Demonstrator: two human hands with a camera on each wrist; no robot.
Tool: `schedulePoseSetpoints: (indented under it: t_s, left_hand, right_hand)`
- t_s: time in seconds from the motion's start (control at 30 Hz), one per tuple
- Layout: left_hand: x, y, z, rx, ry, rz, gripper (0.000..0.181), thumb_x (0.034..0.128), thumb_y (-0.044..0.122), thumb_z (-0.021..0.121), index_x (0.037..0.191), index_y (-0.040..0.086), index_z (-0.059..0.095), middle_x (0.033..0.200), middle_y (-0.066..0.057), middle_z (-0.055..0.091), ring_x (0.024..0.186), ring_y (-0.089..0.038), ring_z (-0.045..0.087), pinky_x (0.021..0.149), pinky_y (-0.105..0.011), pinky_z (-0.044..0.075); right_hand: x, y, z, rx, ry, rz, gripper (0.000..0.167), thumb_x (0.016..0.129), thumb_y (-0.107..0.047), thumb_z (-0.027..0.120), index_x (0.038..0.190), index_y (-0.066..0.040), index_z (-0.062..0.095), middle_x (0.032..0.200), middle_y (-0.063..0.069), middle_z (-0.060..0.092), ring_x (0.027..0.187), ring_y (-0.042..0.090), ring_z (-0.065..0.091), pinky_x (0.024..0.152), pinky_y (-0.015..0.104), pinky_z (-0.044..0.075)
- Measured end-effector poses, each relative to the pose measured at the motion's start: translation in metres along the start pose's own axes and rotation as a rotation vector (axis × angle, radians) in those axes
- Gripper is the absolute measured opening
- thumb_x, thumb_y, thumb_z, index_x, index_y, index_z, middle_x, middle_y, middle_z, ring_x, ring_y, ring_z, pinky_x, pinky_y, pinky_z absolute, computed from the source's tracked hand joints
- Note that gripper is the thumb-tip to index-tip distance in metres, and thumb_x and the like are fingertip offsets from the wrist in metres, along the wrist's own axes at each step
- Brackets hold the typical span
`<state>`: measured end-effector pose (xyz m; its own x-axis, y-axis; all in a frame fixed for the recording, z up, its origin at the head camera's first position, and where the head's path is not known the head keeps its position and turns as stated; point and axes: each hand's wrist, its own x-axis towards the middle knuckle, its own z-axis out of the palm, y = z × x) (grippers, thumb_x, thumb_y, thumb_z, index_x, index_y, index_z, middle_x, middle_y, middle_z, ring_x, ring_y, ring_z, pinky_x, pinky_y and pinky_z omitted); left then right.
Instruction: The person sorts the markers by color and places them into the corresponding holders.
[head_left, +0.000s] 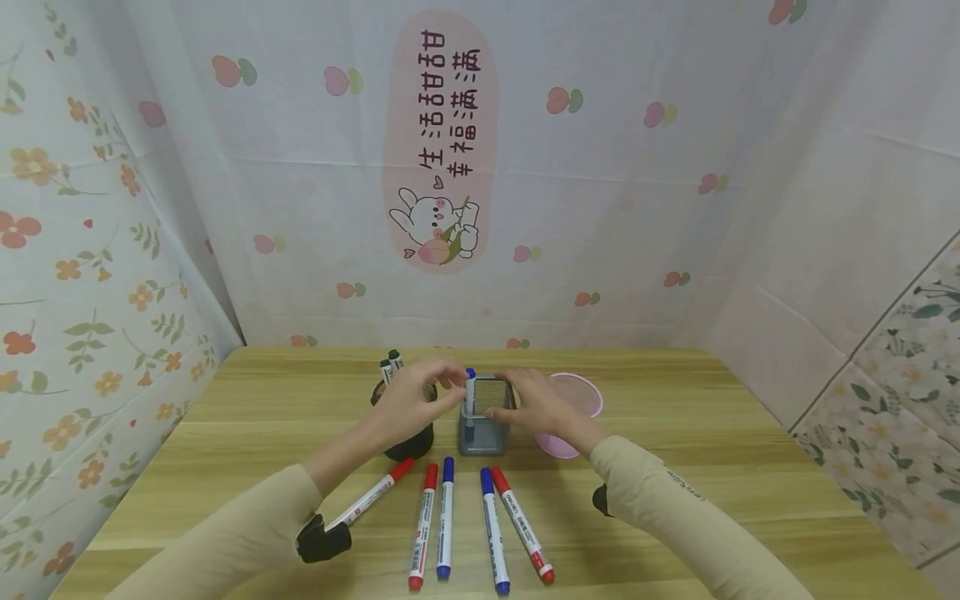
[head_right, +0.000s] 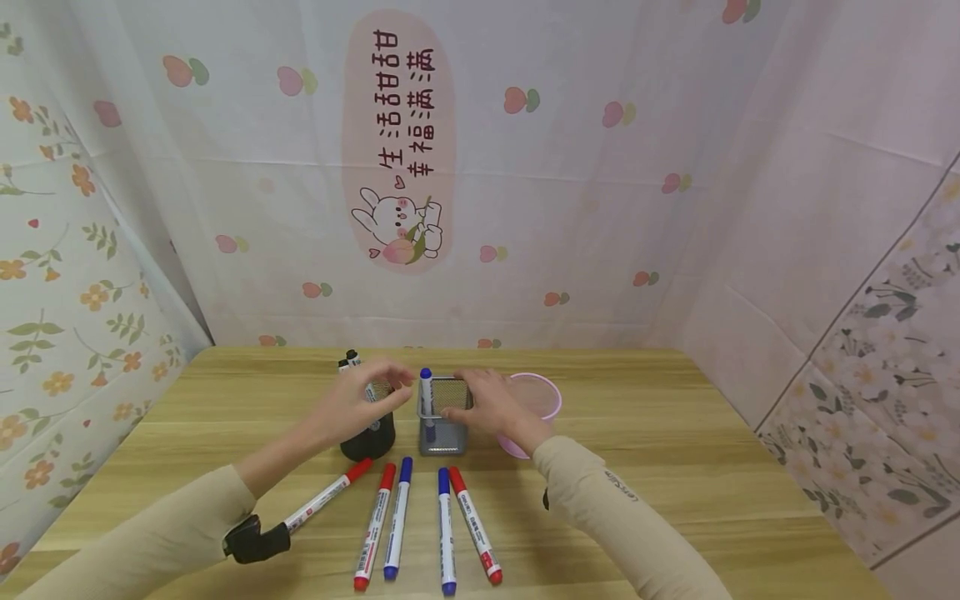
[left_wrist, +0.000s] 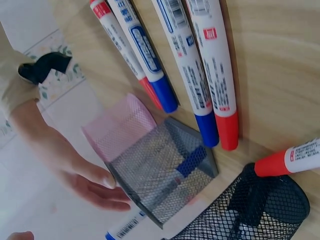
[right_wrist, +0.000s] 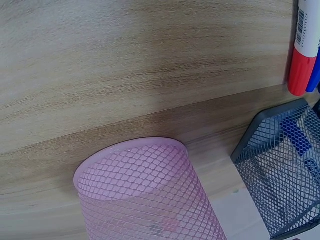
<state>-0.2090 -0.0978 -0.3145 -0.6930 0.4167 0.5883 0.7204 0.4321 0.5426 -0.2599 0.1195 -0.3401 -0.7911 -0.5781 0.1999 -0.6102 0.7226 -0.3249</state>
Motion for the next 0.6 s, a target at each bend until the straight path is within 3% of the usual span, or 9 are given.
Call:
schedulePoseSetpoints:
  t_s: [0.27, 0.4, 0.6]
  left_hand:
    - [-0.011, 0.012, 0.000, -0.010, -0.036, 0.078, 0.016, 0.0820, 0.013, 0.062, 0.097, 0.007, 0.061, 0.090, 0.000, 0.060, 0.081, -0.014, 0.053, 0.073, -0.029, 0.044]
    - [-0.020, 0.013, 0.000, 0.057, -0.092, 0.132, 0.015, 0.0816, 0.016, 0.063, 0.095, 0.010, 0.061, 0.090, 0.002, 0.059, 0.083, -0.015, 0.053, 0.071, -0.028, 0.044]
    - [-0.032, 0.012, 0.003, 0.280, -0.184, 0.344, 0.014, 0.0788, 0.020, 0.065, 0.091, 0.013, 0.063, 0.088, 0.007, 0.058, 0.084, -0.009, 0.052, 0.073, -0.025, 0.043]
  right_hand:
    - [-0.001, 0.000, -0.001, -0.035, -0.003, 0.006, 0.062, 0.078, -0.038, 0.065, 0.123, -0.001, 0.046, 0.113, 0.011, 0.054, 0.107, 0.029, 0.046, 0.088, 0.044, 0.036]
    - [-0.001, 0.000, 0.000, -0.038, -0.001, 0.002, 0.061, 0.078, -0.038, 0.065, 0.123, -0.002, 0.046, 0.112, 0.011, 0.055, 0.105, 0.028, 0.048, 0.087, 0.043, 0.037]
    - [-0.001, 0.000, 0.000, -0.049, -0.001, -0.004, 0.061, 0.078, -0.038, 0.065, 0.123, -0.002, 0.047, 0.114, 0.011, 0.054, 0.107, 0.028, 0.047, 0.089, 0.042, 0.036]
